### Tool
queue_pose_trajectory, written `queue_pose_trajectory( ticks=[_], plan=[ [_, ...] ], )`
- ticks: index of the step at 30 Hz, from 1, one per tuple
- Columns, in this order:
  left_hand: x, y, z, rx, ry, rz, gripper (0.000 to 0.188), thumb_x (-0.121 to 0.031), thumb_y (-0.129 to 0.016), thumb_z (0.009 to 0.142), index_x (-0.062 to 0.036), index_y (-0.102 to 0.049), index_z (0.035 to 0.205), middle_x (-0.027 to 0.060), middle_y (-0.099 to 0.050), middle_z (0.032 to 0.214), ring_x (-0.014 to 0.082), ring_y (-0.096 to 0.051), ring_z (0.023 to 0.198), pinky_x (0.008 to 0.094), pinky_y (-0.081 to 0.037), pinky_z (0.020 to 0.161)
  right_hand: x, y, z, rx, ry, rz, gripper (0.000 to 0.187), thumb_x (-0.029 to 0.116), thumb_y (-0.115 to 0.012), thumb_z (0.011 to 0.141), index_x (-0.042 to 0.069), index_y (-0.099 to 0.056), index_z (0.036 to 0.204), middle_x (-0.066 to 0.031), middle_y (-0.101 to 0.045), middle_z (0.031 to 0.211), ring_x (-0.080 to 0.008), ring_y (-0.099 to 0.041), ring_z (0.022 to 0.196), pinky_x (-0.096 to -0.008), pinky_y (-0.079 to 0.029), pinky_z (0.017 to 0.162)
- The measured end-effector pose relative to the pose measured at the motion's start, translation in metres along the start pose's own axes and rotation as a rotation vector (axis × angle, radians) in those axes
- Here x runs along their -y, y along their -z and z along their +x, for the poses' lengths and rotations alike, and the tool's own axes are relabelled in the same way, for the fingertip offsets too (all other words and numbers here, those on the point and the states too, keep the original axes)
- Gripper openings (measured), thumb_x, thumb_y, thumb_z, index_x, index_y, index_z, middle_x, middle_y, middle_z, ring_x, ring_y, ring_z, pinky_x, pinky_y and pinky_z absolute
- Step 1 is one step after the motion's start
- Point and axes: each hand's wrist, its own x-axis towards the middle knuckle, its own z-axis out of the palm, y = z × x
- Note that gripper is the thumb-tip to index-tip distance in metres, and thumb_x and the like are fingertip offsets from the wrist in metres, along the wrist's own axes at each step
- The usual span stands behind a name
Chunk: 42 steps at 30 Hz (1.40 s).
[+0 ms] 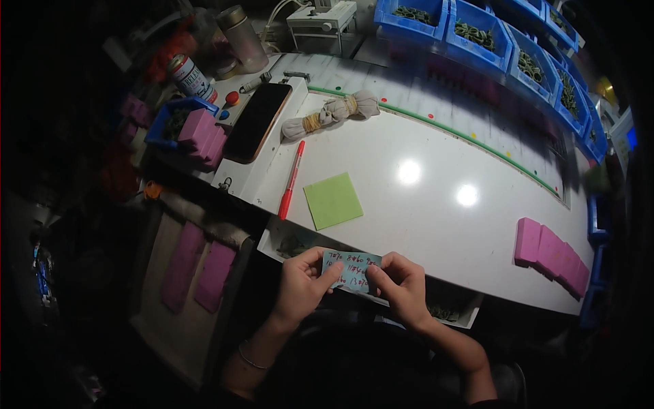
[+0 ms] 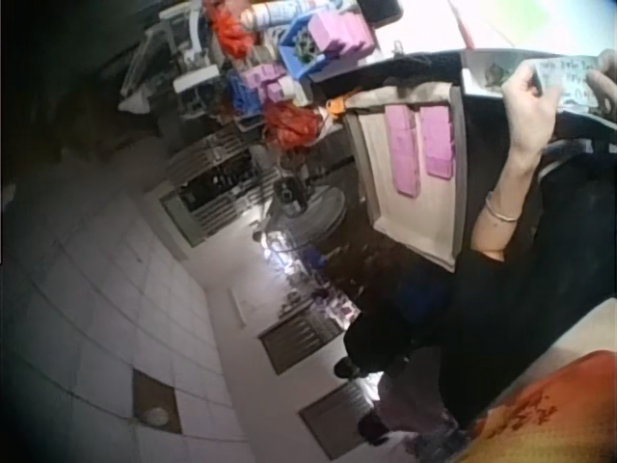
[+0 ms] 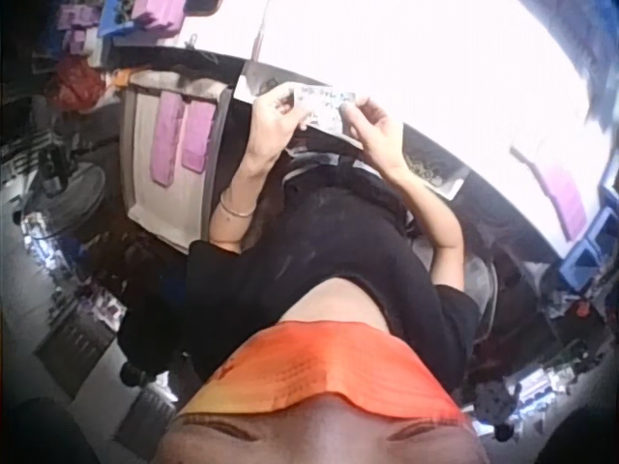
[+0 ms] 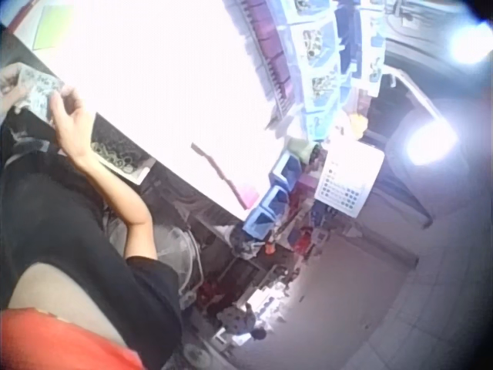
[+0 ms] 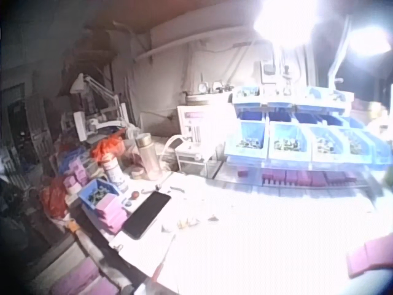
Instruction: The person assembles small metal hardware components by hand, inserting pins into rings and placing them into a plastic bag. They then write on a sticky note, seal the bag, and organize pink foam blocks on the table.
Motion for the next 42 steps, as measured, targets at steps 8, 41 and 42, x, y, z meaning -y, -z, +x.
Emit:
queue_pose_trajectory(
  ticks=[8,41,42],
  plan=[
    [0.059,0.032,0.018,-0.279,-0.219,0.376,0.009,-0.002,-0.061,0.086,0.0059,-0.059,0.089,0.0034,-0.064,0.077,0.0051,-0.058,0.061,0.0192,-0.045,0.053,-0.046,0.005,0.006,-0.041,0.038,-0.417,0.015,0.012,-0.059,0.088,-0.002,-0.063,0.087,-0.0061,-0.064,0.070,-0.0084,-0.058,0.063,-0.0232,-0.046,0.059],
    [0.025,-0.016,0.097,-0.494,-0.816,1.004,0.015,-0.003,-0.068,0.070,-0.0078,-0.067,0.085,0.0051,-0.055,0.080,0.0267,-0.053,0.079,0.0373,-0.041,0.068,0.161,0.102,0.338,-0.068,0.242,-1.666,0.030,0.025,-0.055,0.084,0.004,-0.057,0.106,-0.0202,-0.057,0.111,-0.0367,-0.050,0.110,-0.0508,-0.036,0.099],
    [0.021,-0.023,0.098,-0.478,-0.808,1.014,0.017,-0.007,-0.069,0.070,-0.0113,-0.067,0.086,0.0024,-0.055,0.081,0.0242,-0.054,0.080,0.0374,-0.040,0.069,0.132,0.134,0.374,-0.396,0.861,-1.644,0.040,0.032,-0.051,0.087,0.001,-0.055,0.112,-0.0238,-0.054,0.114,-0.0406,-0.049,0.110,-0.0545,-0.035,0.098]
  ],
)
